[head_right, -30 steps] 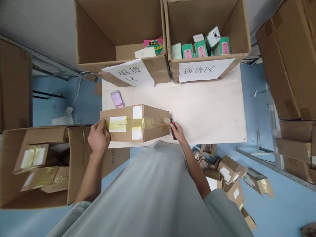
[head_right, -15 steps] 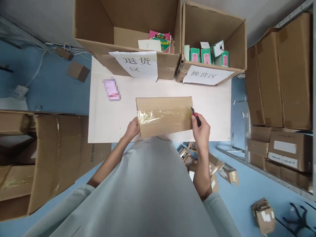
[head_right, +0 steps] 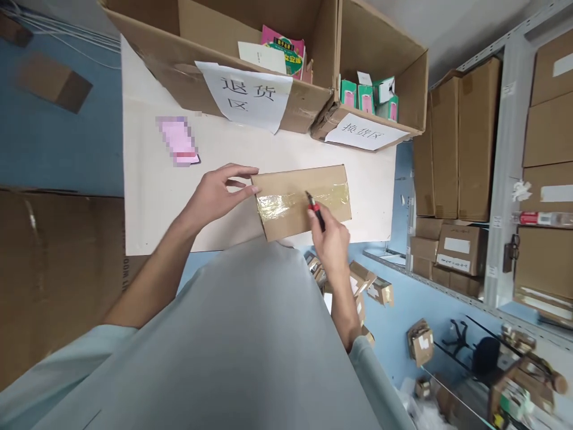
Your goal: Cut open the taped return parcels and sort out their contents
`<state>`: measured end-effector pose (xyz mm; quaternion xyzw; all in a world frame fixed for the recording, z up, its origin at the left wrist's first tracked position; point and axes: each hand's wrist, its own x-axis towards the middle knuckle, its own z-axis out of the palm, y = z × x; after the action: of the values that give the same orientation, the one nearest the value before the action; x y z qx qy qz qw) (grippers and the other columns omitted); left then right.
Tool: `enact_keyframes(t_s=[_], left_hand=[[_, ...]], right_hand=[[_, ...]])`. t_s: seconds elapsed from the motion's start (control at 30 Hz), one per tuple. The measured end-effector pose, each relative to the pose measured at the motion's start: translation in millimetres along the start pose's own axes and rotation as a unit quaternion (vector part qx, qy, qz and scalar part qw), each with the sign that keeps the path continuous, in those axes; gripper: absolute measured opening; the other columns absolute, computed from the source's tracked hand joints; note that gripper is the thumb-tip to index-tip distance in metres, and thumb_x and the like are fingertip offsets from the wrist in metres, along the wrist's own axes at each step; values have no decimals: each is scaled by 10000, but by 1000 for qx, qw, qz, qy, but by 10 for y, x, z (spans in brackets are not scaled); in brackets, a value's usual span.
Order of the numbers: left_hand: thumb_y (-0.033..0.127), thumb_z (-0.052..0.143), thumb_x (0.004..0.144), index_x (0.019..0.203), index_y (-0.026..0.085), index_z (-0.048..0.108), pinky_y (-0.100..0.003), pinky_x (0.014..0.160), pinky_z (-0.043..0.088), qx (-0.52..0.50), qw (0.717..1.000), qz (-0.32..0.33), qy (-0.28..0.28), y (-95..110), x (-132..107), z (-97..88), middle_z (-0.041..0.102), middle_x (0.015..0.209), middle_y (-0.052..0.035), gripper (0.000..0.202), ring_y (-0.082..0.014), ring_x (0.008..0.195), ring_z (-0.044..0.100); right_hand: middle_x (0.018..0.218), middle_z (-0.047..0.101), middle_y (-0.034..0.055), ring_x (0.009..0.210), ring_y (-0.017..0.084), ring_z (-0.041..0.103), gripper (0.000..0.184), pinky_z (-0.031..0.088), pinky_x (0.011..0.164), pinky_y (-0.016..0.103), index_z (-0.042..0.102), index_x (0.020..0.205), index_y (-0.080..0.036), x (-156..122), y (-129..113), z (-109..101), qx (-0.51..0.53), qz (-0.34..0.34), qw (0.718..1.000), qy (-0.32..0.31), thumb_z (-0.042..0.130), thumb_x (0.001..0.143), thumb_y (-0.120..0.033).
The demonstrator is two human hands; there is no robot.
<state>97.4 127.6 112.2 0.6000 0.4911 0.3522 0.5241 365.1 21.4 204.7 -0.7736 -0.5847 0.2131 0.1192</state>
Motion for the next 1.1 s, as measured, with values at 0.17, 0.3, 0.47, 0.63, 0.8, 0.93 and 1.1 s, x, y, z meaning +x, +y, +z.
enact_keyframes(t_s=[0.17,0.3,0.47,0.63,0.8,0.93,1.1], left_hand=[[362,849,916,1291,230,831,-485,1107,664,-10,999,-13,-29,-98,167,-7,784,1348,-103,398,-293,1251,759],[303,861,887,1253,231,836,-505,1157,638,-22,999,-14,-39,-166,206,-18,780,1301,-84,374,-284,1232,763],[281,880,868,1216,229,849,-517,1161,638,-41,998,-12,-45,-186,232,-25,779,1270,-80,354,-282,1184,774],[280,860,869,1231,233,847,-494,1135,653,-42,998,-1,-49,-215,228,-15,783,1290,-80,366,-277,1169,775],[290,852,871,1235,227,848,-479,1128,660,-42,998,1,-46,-218,211,-15,784,1319,-83,370,-272,1180,772],[300,848,888,1207,215,849,-492,1155,662,-55,998,-2,-43,-221,208,4,787,1323,-82,331,-269,1190,775],[270,828,883,1200,219,848,-503,1171,674,-80,997,-2,-22,-221,127,75,796,1281,-69,321,-270,1207,773]], right_hand=[[1145,899,62,920,284,857,507,591,834,320,632,1651,-293,-229,-568,227,-51,-7,992,-114,470,1202,-464],[1223,898,77,1015,308,865,573,598,880,330,532,1749,-279,-277,-859,361,-104,-7,983,-149,478,1188,-375],[1098,902,90,1014,316,862,605,586,883,330,500,1785,-253,-276,-1076,410,-164,31,972,-164,437,1199,-391],[1109,897,124,1006,304,853,613,580,891,332,464,1797,-203,-293,-1276,412,-217,53,958,-177,405,1205,-350],[1125,880,181,1042,322,857,605,611,905,386,441,1790,-163,-202,-1563,454,-275,76,936,-205,389,1189,-212],[1163,862,229,1095,316,863,672,628,906,386,402,1800,-127,-142,-1711,468,-314,71,921,-219,447,1131,-83],[1109,858,264,1074,345,877,669,646,885,417,399,1803,-117,-314,-1673,382,-320,73,909,-256,431,1136,-93]])
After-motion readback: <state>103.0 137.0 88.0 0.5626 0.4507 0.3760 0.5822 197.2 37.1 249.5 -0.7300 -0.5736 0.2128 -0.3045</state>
